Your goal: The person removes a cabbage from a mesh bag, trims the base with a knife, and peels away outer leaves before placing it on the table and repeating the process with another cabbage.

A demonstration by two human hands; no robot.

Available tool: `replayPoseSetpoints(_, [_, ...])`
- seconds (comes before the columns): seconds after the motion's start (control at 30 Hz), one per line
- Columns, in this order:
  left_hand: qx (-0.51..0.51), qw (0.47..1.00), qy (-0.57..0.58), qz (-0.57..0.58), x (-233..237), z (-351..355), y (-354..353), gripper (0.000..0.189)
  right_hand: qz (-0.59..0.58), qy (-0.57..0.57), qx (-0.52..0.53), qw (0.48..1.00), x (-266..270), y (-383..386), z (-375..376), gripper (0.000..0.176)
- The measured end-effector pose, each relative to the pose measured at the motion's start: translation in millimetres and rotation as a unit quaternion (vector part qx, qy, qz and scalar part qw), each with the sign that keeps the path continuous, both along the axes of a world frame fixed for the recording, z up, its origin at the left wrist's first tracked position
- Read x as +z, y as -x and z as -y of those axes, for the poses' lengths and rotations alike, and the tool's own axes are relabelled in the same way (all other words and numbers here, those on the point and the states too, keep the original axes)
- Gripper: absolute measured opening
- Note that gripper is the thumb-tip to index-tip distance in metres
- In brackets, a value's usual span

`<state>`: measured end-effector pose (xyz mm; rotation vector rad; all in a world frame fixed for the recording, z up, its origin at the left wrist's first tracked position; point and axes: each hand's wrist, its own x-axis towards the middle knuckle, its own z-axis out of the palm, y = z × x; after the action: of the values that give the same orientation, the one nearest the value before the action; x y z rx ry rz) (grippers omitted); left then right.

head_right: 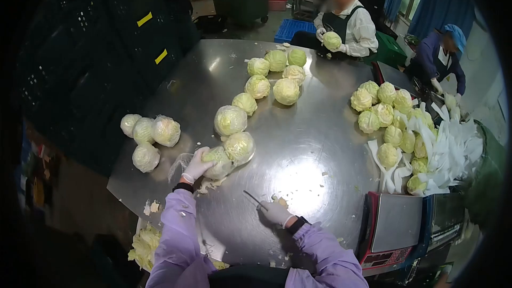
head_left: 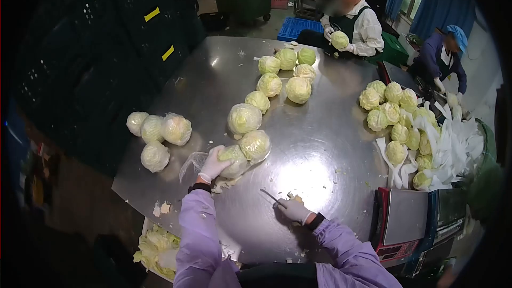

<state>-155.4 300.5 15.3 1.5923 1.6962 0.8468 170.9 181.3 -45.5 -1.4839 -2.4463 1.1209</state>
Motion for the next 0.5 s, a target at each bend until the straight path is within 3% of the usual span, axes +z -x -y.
replayPoseSetpoints(0.07, [-0.054,0.992,0.057,0.099,-19.0,16.3,6.3,0.064,-0.127,0.073,-0.100,0.984,47.3,-7.8,-8.8,0.033])
replayPoseSetpoints(0.1, [-0.069,0.991,0.015,0.118,-23.3,30.8,1.6,0.065,-0.149,0.049,-0.152,0.976,74.1,-4.9,-13.8,0.034])
replayPoseSetpoints(0.13, [-0.073,0.986,-0.001,0.151,-24.2,48.3,-5.1,0.070,-0.136,-0.068,-0.149,0.977,88.7,-2.0,-19.6,0.035])
replayPoseSetpoints(0.17, [-0.089,0.989,-0.050,0.102,-18.2,64.0,-14.4,0.072,-0.137,-0.129,-0.173,0.967,101.0,5.6,-22.1,0.039])
replayPoseSetpoints(0.23, [-0.108,0.989,-0.084,0.058,-4.4,96.2,-32.6,0.075,-0.136,-0.226,-0.132,0.955,129.6,24.6,-22.9,0.044])
replayPoseSetpoints(0.27, [-0.131,0.987,-0.088,0.041,2.0,110.7,-41.3,0.077,-0.130,-0.215,-0.130,0.959,128.1,34.8,-24.6,0.044])
replayPoseSetpoints(0.37, [-0.174,0.983,-0.056,0.032,14.4,155.3,-58.4,0.078,0.078,-0.293,0.025,0.953,126.0,48.3,-23.3,0.016])
replayPoseSetpoints(0.47, [-0.195,0.977,-0.014,0.080,22.4,190.0,-66.8,0.077,0.027,-0.300,0.015,0.953,97.0,37.7,-18.5,0.017])
replayPoseSetpoints(0.5, [-0.213,0.975,-0.048,0.034,28.6,198.4,-69.7,0.077,0.046,-0.299,-0.005,0.953,99.4,32.5,-19.8,0.013])
